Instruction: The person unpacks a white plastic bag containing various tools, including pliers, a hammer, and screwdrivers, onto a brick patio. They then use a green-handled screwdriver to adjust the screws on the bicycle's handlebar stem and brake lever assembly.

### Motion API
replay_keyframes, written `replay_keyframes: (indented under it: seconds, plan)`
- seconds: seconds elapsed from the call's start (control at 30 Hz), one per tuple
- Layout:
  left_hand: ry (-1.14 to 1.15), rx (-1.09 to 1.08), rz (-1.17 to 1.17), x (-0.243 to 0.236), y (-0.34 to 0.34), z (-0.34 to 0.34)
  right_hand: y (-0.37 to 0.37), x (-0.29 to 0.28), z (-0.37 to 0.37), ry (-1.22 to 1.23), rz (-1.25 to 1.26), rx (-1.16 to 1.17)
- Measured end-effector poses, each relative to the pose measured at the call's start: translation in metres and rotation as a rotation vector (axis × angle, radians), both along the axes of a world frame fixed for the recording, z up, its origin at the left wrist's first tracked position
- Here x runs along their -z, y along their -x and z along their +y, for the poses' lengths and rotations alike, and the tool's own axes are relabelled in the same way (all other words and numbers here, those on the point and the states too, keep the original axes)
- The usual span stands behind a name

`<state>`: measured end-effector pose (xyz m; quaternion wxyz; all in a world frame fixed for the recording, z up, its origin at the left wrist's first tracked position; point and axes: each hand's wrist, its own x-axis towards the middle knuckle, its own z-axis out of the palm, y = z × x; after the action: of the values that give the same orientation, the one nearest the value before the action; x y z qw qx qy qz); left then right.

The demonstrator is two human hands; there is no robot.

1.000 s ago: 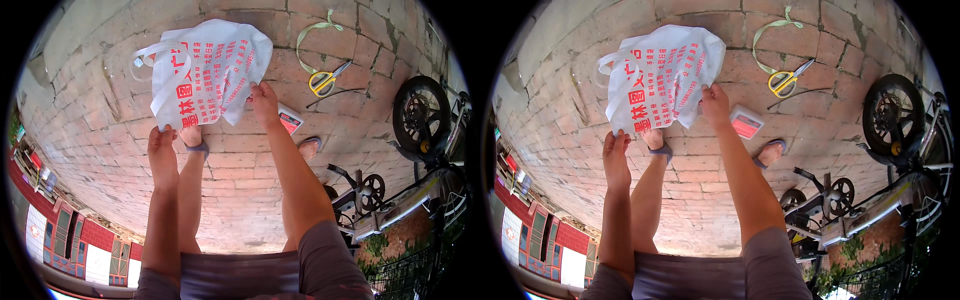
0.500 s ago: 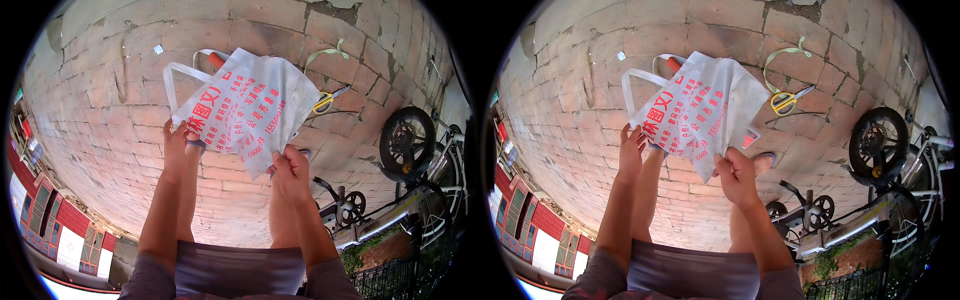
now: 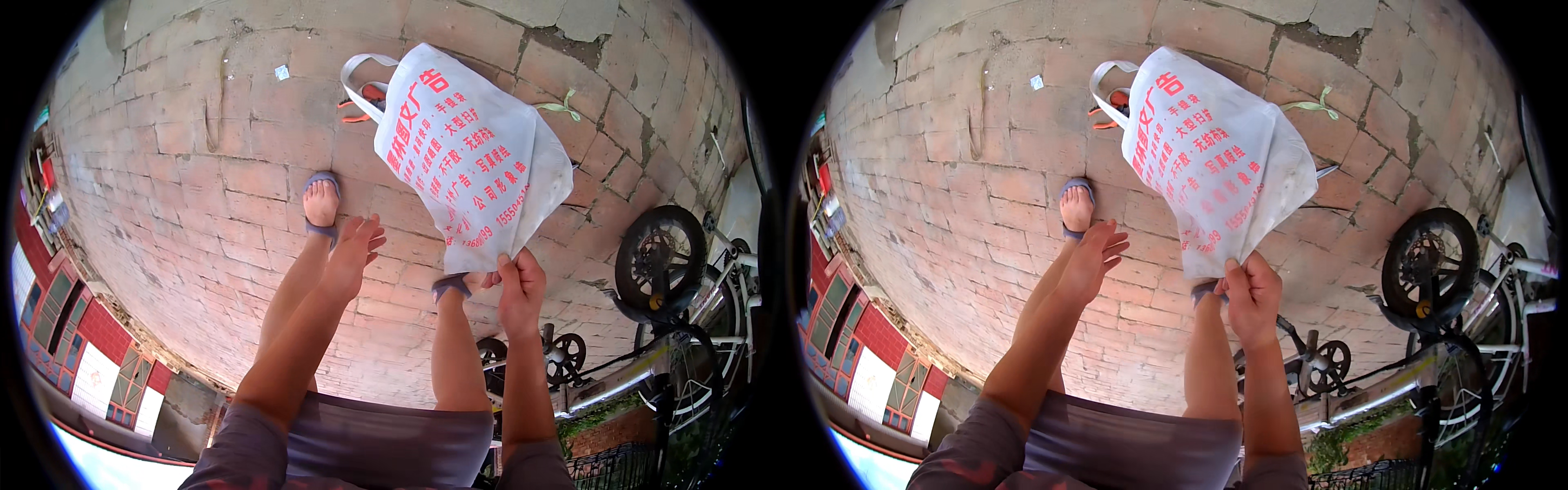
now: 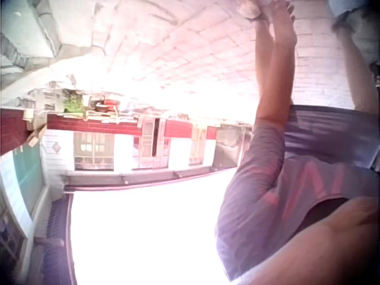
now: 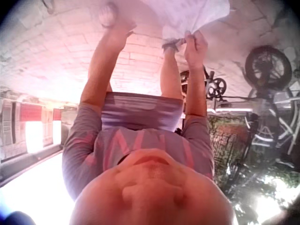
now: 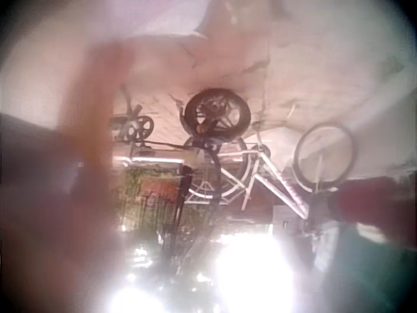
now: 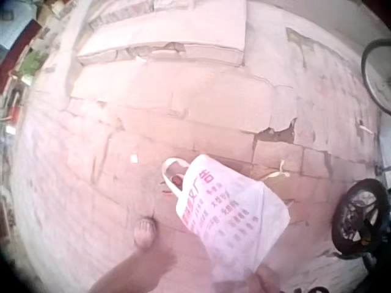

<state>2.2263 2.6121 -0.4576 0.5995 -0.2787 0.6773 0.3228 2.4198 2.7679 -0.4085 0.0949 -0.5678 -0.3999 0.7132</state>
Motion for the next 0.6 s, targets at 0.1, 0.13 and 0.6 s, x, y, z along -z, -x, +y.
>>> replay_keyframes:
  seconds: [0.1, 0.13, 0.6]
  plan:
    - [-0.098, 0.061, -0.026, -0.002, 0.000, 0.003, -0.019, 0.027, 0.028, -0.009, -0.059, -0.070]
    - [-0.099, 0.062, -0.027, 0.000, -0.002, 0.005, -0.024, 0.041, 0.038, -0.010, -0.061, -0.069]
    - [-0.220, 0.170, -0.038, -0.017, -0.021, 0.020, -0.179, 0.154, 0.108, -0.025, -0.383, 0.087]
